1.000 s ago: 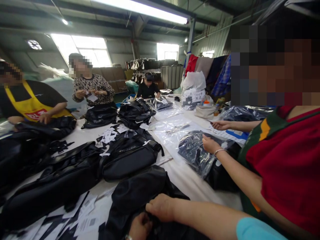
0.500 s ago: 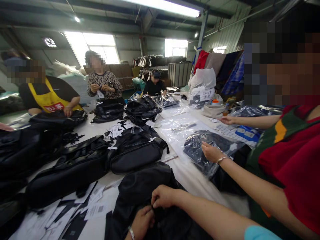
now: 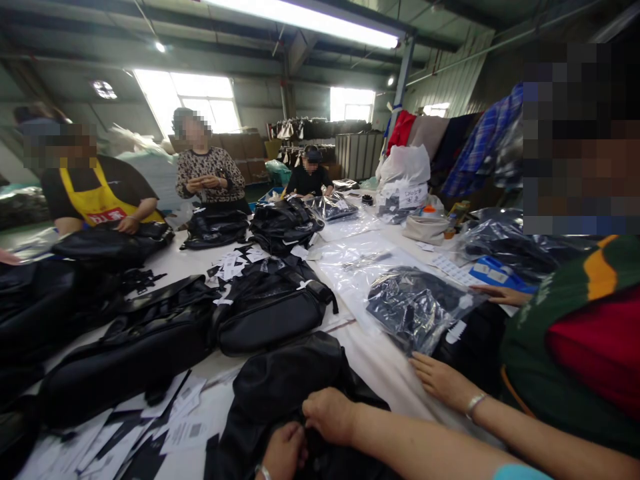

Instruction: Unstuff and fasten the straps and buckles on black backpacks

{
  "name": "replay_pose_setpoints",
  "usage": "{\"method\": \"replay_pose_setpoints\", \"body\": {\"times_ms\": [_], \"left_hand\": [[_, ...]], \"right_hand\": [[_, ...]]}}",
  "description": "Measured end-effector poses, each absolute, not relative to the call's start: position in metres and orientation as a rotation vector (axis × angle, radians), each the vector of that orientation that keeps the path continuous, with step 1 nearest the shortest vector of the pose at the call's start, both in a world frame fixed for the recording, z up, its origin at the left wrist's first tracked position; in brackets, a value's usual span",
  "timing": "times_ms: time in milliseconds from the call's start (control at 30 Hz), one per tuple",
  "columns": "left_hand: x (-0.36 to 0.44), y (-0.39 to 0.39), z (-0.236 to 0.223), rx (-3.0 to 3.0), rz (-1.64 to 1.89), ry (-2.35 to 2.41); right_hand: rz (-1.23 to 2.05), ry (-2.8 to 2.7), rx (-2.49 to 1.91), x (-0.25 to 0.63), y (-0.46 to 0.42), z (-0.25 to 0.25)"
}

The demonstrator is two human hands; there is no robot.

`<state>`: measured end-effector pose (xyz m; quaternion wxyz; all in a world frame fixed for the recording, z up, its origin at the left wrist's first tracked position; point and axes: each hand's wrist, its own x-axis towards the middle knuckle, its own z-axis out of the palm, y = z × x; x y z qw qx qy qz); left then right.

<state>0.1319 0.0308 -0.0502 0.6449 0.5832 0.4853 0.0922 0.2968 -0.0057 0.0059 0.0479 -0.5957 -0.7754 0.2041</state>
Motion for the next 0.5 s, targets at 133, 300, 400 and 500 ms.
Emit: {"method": "replay_pose_setpoints", "body": {"times_ms": [133,300,400,500], "left_hand": [[0.133,0.033,-0.049,1.322,0.217,1.105],[0.135,0.027,-0.034,1.342,0.205,1.100],[0.135,0.024,-0.032,1.283,0.189,1.147],[0.133,0.024,-0.039,1.213,0.187,1.174]], "right_hand": [[0.590,-2.384,-1.798,0.291,-0.018,-0.001],[0.805,-2.209,-1.688,0.295,-0.022,0.004],[0.955,-2.135,-1.611,0.305,-0.014,0.002],[1.105,-2.070,-1.596,0.311,-0.004,-0.006]]}}
